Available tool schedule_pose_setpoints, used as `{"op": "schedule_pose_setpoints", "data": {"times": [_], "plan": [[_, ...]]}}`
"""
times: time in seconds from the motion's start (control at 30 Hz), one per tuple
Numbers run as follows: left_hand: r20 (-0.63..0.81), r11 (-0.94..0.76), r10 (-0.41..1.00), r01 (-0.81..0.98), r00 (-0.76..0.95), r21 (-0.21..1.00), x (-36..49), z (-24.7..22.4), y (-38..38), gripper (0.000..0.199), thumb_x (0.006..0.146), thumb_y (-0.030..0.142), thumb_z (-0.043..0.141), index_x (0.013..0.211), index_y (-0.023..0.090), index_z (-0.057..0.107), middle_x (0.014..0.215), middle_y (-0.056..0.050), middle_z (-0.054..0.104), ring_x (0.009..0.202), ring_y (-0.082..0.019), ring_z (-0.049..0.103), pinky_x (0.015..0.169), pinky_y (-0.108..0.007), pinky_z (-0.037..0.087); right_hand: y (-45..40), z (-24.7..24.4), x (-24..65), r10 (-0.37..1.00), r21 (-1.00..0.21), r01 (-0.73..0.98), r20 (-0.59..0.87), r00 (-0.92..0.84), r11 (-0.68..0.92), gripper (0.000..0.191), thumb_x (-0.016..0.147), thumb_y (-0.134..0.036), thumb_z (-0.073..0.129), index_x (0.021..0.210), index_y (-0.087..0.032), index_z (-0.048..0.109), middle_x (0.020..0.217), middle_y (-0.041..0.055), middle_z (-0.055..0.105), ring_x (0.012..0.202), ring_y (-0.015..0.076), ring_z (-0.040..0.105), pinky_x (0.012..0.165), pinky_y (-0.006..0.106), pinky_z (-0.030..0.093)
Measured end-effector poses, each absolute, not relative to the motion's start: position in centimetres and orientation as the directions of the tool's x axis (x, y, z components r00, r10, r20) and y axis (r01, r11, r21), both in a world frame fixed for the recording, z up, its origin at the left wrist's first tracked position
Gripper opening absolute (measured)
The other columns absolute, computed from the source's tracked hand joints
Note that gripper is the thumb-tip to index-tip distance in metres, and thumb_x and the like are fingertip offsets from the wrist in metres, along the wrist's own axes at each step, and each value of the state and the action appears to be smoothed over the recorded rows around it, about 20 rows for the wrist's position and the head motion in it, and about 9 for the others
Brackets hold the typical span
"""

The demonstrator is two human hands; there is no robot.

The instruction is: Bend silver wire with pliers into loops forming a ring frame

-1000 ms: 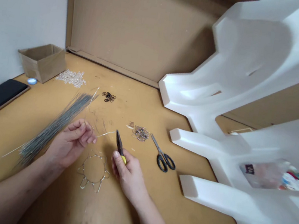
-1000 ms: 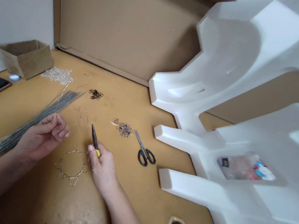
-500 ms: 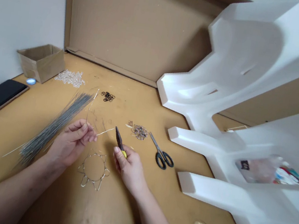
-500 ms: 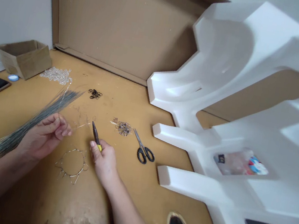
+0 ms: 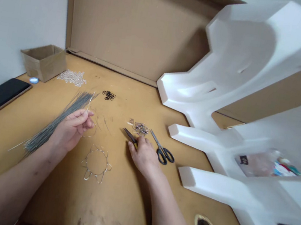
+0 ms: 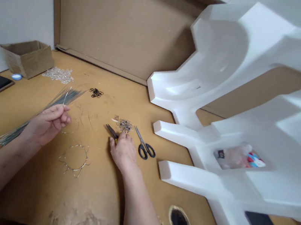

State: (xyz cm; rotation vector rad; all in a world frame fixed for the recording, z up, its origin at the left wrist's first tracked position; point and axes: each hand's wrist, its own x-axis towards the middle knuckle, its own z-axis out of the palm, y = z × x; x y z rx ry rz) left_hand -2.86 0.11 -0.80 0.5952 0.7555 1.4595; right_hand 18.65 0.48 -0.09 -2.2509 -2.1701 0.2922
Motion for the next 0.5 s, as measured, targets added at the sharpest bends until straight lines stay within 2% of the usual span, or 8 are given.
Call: {"op": "schedule_pose_setpoints", "data": {"times": [0.1, 0.23, 0.37, 0.43, 0.5], "plan": [[-0.064, 0.041, 0.998, -0.631, -0.014, 0.775, -2.7, -0.9, 0.0, 0.008, 0.07, 0.022, 0.06, 0.071, 0.014, 0.059, 0.047, 0.004, 0.051, 0.049, -0.008, 0.05, 0.06, -0.025, 0.042, 0.2, 0.1, 18.1, 0.988, -0.059, 0.997, -0.152, 0.031, -0.04, 0.036, 0.08, -0.035, 0.042, 0.102, -0.009, 0.051, 0.102, 0.0193, 0.055, 0.099, 0.0291, 0.05, 0.08, 0.036, 0.037], [-0.053, 0.064, 0.998, -0.63, 0.036, 0.774, -2.4, -0.9, -0.2, 0.008, 0.07, 0.022, 0.059, 0.07, 0.014, 0.057, 0.045, 0.005, 0.048, 0.043, -0.007, 0.045, 0.055, -0.024, 0.04, -0.2, 0.2, 17.6, 0.989, -0.024, 1.0, -0.149, 0.015, -0.019, 0.039, 0.077, -0.037, 0.045, 0.104, -0.009, 0.051, 0.105, 0.0197, 0.054, 0.101, 0.0308, 0.048, 0.081, 0.039, 0.036], [-0.061, 0.099, 0.995, -0.639, 0.081, 0.763, -2.3, -0.9, -0.3, 0.009, 0.069, 0.023, 0.06, 0.069, 0.015, 0.056, 0.044, 0.006, 0.047, 0.041, -0.006, 0.044, 0.054, -0.022, 0.041, -0.4, 0.1, 17.7, 0.998, -0.027, 1.0, -0.061, 0.007, -0.009, 0.034, 0.077, -0.036, 0.047, 0.097, -0.01, 0.055, 0.102, 0.0203, 0.054, 0.099, 0.032, 0.048, 0.082, 0.043, 0.034], [-0.07, 0.119, 0.992, -0.644, 0.101, 0.755, -2.3, -0.8, -0.4, 0.01, 0.069, 0.023, 0.061, 0.069, 0.014, 0.056, 0.044, 0.006, 0.047, 0.04, -0.005, 0.043, 0.054, -0.023, 0.042, -0.4, 0.1, 17.6, 0.999, -0.121, 0.992, 0.043, -0.027, 0.032, 0.025, 0.078, -0.032, 0.046, 0.087, -0.012, 0.057, 0.099, 0.0182, 0.056, 0.096, 0.0299, 0.049, 0.082, 0.043, 0.034], [-0.088, 0.145, 0.989, -0.647, 0.119, 0.748, -2.2, -0.7, -0.5, 0.011, 0.068, 0.023, 0.061, 0.068, 0.014, 0.056, 0.044, 0.006, 0.047, 0.039, -0.005, 0.042, 0.053, -0.023, 0.042, -0.3, 0.2, 17.3, 0.986, -0.333, 0.934, 0.142, -0.086, 0.129, 0.018, 0.079, -0.028, 0.043, 0.078, -0.015, 0.056, 0.091, 0.0131, 0.058, 0.088, 0.0244, 0.052, 0.08, 0.039, 0.036]]}}
